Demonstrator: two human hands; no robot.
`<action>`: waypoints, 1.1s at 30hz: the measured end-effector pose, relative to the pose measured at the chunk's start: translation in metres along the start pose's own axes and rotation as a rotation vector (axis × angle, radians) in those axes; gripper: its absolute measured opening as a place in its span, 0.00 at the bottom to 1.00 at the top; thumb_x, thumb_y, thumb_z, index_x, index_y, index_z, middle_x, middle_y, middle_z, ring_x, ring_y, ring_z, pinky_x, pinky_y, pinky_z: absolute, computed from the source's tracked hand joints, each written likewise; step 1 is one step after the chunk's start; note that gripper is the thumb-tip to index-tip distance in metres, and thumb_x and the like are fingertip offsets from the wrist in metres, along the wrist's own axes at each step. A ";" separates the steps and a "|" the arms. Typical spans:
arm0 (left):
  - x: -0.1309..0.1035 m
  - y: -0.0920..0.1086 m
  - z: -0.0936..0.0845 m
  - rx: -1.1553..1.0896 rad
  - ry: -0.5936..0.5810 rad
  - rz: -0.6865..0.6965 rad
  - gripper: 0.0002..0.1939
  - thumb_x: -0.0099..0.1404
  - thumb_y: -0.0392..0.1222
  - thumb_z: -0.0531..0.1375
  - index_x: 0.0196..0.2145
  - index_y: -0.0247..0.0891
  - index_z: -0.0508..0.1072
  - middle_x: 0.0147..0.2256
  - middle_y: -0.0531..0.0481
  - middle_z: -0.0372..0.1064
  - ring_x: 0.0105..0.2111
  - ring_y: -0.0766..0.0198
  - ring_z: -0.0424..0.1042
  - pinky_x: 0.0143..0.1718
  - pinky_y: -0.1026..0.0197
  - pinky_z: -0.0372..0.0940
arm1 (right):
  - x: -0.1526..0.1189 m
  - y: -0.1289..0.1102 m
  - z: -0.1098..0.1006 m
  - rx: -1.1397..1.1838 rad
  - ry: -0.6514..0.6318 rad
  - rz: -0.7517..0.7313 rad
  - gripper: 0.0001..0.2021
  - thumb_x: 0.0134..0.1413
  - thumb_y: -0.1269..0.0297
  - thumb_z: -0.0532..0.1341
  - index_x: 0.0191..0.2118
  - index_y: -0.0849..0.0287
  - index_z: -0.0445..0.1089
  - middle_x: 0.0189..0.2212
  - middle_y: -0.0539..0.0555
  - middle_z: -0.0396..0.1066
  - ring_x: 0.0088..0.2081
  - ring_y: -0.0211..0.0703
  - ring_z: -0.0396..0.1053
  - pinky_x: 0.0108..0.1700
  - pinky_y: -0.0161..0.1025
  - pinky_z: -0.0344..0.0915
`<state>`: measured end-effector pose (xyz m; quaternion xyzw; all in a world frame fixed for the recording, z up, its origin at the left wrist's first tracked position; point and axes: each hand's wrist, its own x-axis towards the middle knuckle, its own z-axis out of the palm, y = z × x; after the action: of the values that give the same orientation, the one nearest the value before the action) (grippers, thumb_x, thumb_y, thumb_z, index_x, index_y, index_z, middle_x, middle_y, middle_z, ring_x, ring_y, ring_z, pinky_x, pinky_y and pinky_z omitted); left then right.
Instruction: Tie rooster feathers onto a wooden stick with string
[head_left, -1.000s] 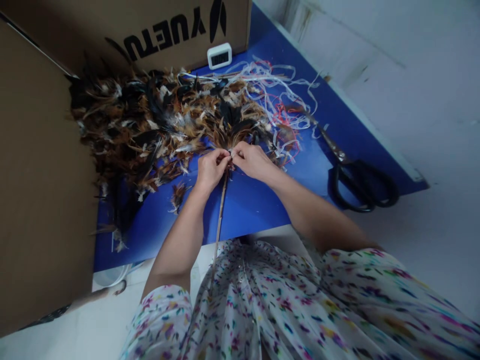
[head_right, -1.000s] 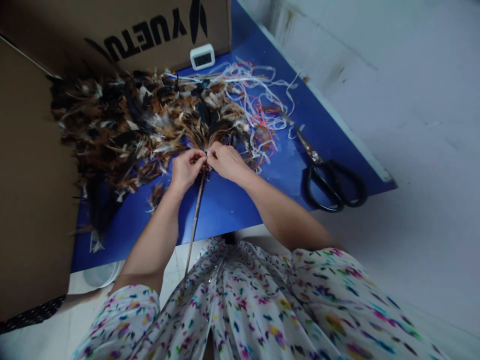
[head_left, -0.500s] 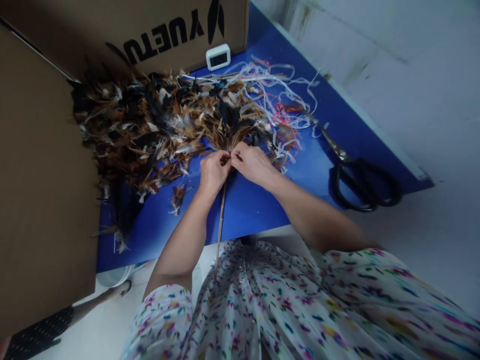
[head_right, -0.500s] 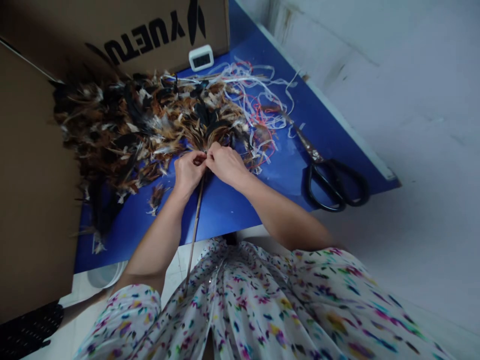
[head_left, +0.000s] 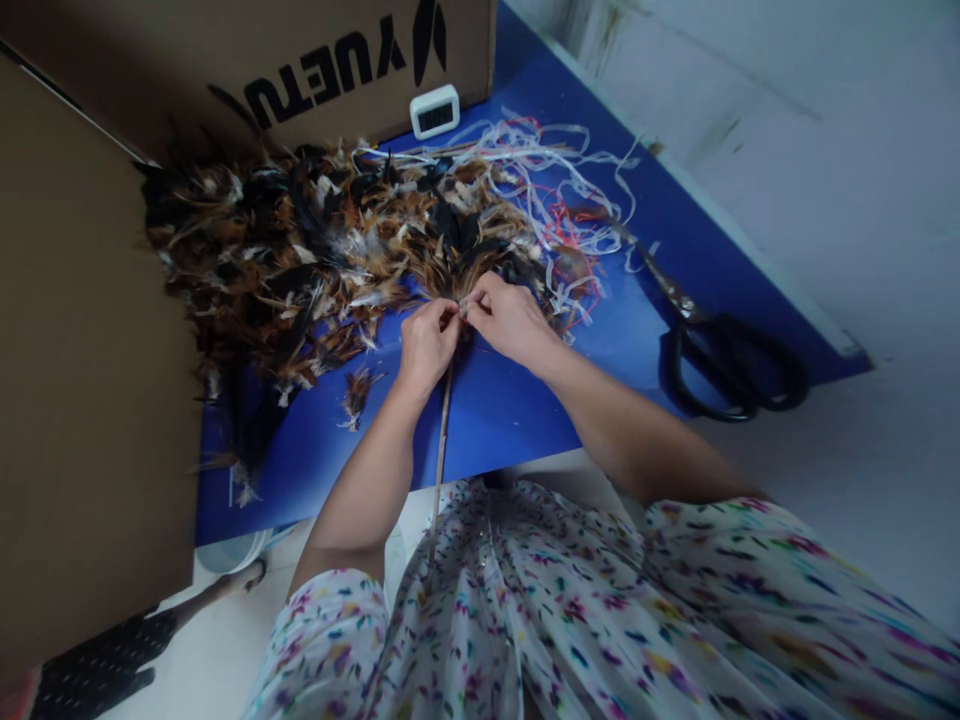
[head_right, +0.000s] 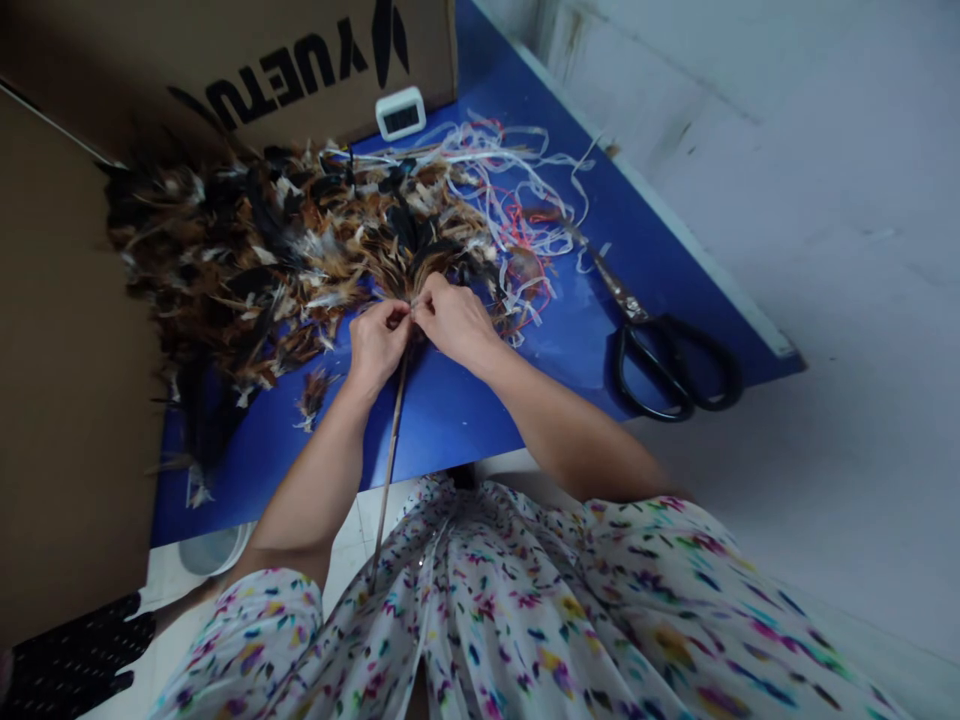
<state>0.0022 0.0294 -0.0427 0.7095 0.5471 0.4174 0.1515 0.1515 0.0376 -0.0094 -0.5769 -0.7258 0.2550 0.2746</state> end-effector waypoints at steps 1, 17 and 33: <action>0.000 0.000 -0.001 0.001 -0.007 -0.006 0.05 0.59 0.32 0.60 0.29 0.39 0.74 0.27 0.51 0.73 0.28 0.65 0.69 0.35 0.63 0.62 | 0.000 0.002 -0.001 0.021 0.040 -0.012 0.07 0.54 0.71 0.57 0.39 0.59 0.69 0.28 0.53 0.71 0.29 0.42 0.67 0.35 0.39 0.61; 0.000 0.004 -0.005 -0.038 -0.043 0.005 0.05 0.61 0.33 0.61 0.28 0.40 0.72 0.26 0.53 0.70 0.28 0.65 0.67 0.35 0.63 0.59 | 0.007 0.011 0.002 0.089 -0.024 -0.293 0.12 0.57 0.75 0.54 0.40 0.61 0.75 0.40 0.58 0.75 0.44 0.45 0.71 0.50 0.41 0.64; -0.001 0.001 -0.005 -0.082 -0.049 -0.038 0.05 0.63 0.34 0.59 0.30 0.40 0.69 0.24 0.56 0.69 0.25 0.68 0.68 0.32 0.65 0.60 | 0.008 0.017 -0.005 0.078 0.152 -0.172 0.11 0.51 0.75 0.58 0.39 0.61 0.75 0.39 0.58 0.74 0.38 0.44 0.70 0.42 0.41 0.65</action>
<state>-0.0007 0.0266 -0.0394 0.7024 0.5389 0.4189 0.2017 0.1651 0.0494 -0.0168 -0.5188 -0.7394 0.2140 0.3720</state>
